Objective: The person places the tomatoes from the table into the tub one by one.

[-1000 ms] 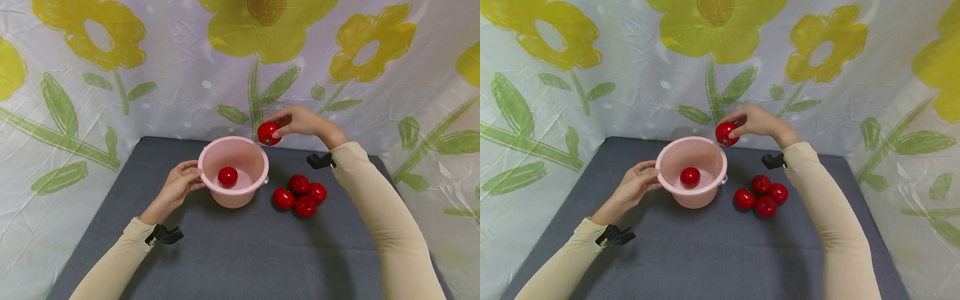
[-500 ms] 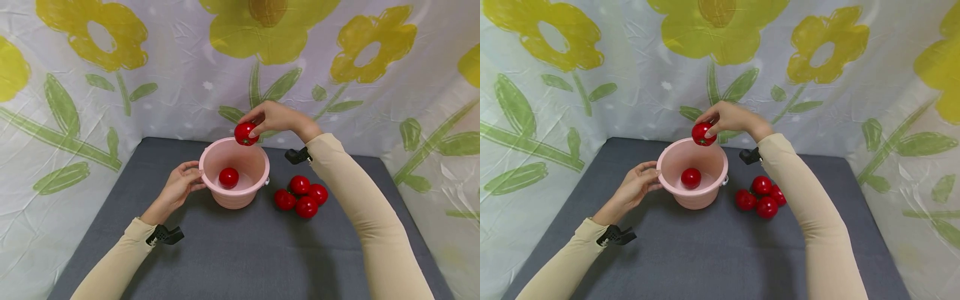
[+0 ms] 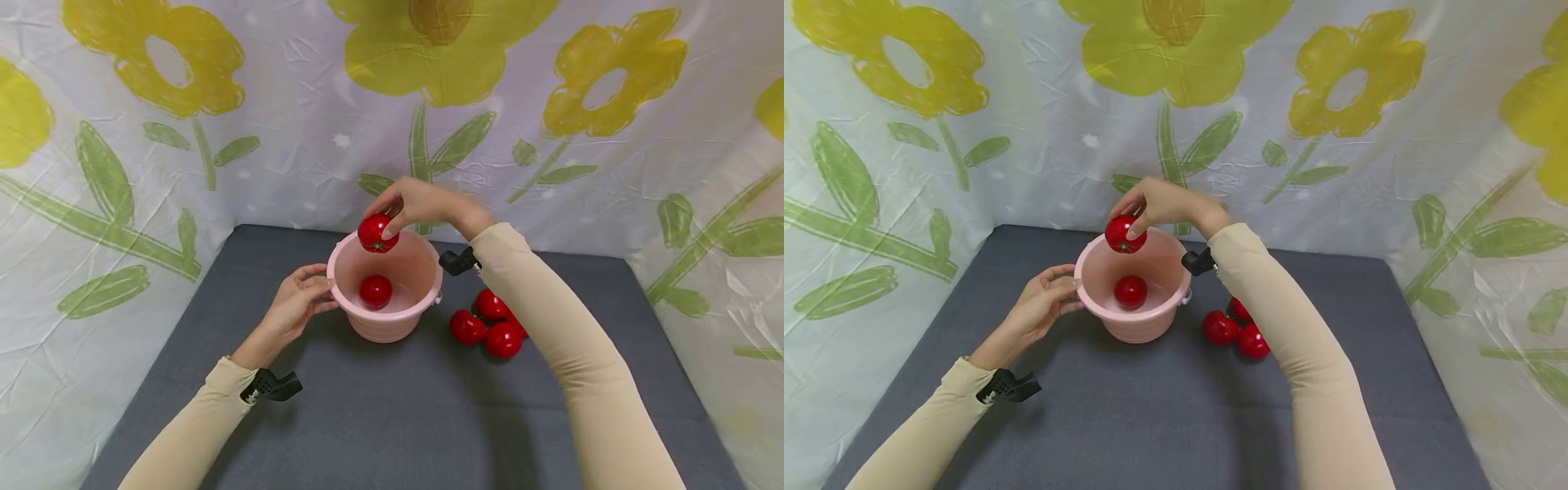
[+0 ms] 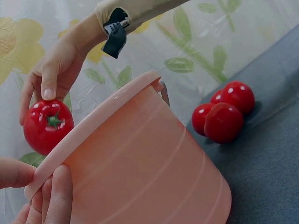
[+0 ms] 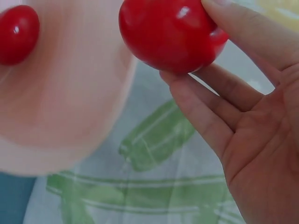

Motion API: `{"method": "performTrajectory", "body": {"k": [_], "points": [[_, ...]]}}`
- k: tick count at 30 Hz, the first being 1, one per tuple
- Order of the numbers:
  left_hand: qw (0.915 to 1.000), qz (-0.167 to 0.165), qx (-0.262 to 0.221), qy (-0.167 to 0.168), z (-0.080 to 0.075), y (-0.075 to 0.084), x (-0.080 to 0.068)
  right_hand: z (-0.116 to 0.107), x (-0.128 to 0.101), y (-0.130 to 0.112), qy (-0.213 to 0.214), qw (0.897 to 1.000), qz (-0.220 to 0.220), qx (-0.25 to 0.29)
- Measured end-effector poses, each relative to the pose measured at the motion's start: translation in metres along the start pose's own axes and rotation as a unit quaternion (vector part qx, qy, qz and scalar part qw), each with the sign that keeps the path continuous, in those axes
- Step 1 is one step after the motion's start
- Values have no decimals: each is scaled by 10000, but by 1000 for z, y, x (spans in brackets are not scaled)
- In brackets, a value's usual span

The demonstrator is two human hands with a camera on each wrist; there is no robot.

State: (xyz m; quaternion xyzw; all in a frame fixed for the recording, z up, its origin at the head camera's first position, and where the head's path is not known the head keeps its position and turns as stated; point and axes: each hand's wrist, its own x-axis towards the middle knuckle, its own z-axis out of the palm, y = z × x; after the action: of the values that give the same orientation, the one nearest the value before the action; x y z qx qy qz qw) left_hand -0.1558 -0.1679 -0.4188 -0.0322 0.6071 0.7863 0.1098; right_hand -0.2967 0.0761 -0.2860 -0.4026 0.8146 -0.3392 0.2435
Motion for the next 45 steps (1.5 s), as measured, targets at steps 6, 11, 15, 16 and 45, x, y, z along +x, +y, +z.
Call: {"method": "performTrajectory", "body": {"k": [6,11,15,16,45], "points": [[10000,-14,-48,0,2,0,-1,17,6,9,-64,9999,-63,119],[10000,-37,-69,27,1,2,-1,27,8,13,-174,9998,-27,38],[10000,-63,-56,49,1,2,-1,34,10,14,-238,9997,-37,-98],[10000,-66,-49,52,1,2,-1,36,11,15,-249,9996,-41,-146],[9998,-129,85,134,1,0,0,59,20,21,-412,9987,-84,-292]]}}
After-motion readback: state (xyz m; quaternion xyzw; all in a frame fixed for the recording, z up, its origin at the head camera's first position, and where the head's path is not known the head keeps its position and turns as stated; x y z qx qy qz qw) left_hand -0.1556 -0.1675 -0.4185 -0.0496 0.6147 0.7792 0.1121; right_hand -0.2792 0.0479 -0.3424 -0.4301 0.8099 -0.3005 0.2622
